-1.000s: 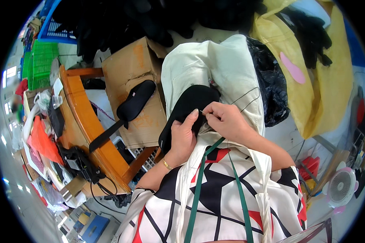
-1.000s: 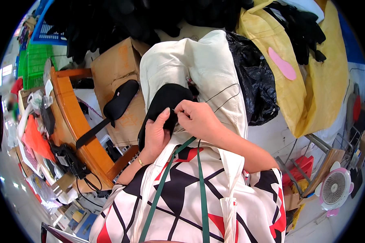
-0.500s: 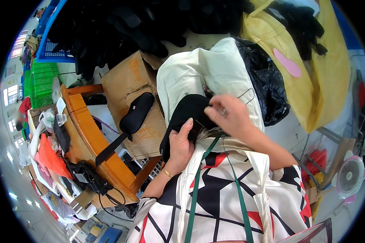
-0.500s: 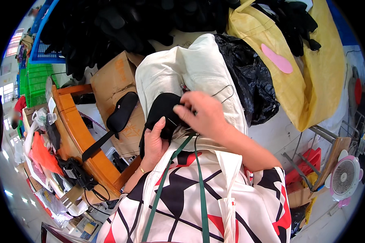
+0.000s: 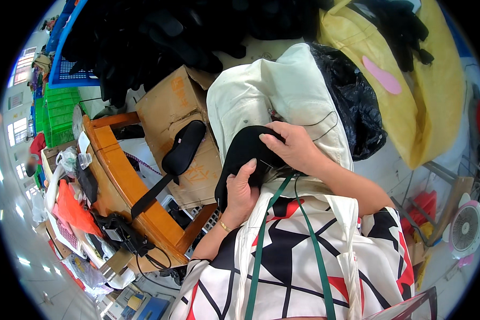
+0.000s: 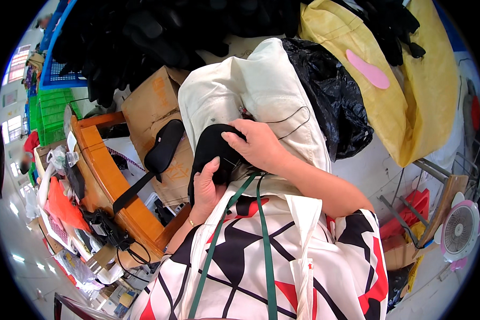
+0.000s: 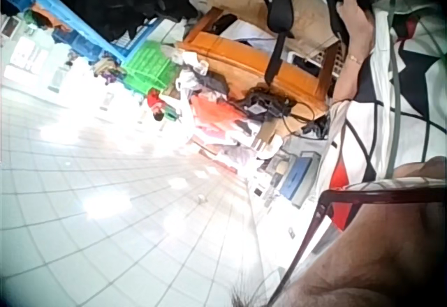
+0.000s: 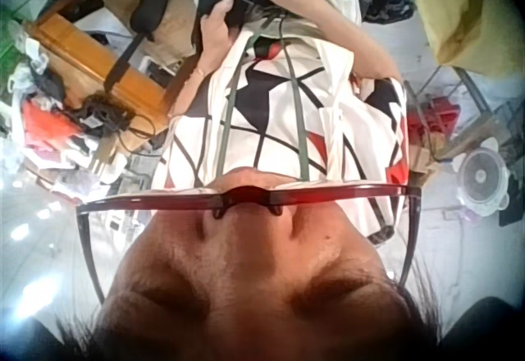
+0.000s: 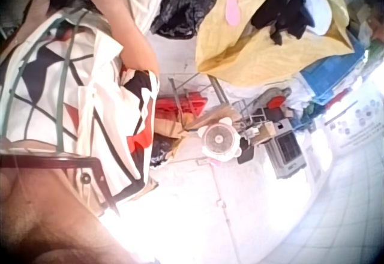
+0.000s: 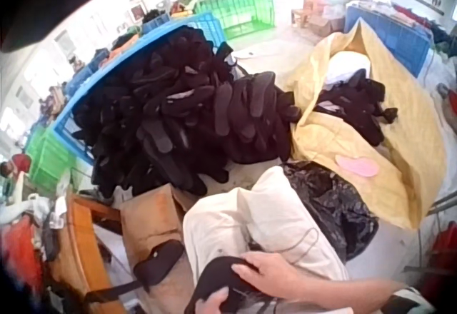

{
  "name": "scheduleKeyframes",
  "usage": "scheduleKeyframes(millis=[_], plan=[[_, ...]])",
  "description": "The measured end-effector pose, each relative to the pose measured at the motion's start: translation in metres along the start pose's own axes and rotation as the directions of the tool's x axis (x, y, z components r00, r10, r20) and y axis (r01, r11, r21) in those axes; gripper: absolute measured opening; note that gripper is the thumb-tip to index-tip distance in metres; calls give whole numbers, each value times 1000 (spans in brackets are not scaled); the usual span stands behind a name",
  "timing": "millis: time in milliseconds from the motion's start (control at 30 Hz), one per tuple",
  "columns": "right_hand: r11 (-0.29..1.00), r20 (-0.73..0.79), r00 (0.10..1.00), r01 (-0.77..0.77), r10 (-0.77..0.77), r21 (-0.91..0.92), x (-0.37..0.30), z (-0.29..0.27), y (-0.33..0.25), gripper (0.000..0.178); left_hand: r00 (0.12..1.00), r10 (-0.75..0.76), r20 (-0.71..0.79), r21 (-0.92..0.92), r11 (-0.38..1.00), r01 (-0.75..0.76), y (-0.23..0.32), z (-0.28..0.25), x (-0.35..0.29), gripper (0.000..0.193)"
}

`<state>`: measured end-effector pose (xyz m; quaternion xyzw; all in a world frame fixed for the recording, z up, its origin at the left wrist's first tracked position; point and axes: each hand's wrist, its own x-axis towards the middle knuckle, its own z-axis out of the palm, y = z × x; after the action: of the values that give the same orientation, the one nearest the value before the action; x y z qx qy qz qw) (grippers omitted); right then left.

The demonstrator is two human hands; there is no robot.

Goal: The person sits on the floor and sews a black shoe using a needle and thread. They repeatedly insert the needle into the shoe's sole and pull the thread through to stitch the material. The person works on the shoe held in their lap, occasionally adjusting their grip on the item.

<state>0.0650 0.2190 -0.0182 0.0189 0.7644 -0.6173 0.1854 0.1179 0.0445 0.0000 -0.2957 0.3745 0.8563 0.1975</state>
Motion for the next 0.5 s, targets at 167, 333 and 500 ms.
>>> scheduleKeyframes(millis=[167, 333, 500], plan=[[992, -197, 972, 123, -126, -30, 3, 22, 15, 22, 999, 44, 4, 25, 999, -44, 0, 4, 1, 32], [983, -203, 962, 175, -184, -61, 6, 20, 22, 21, 998, 54, -12, 38, 998, -53, -3, 4, 3, 31], [887, -269, 871, 313, -411, -340, -16, -3, -3, 26, 999, 36, -6, 95, 995, -35, -2, 5, 3, 28]])
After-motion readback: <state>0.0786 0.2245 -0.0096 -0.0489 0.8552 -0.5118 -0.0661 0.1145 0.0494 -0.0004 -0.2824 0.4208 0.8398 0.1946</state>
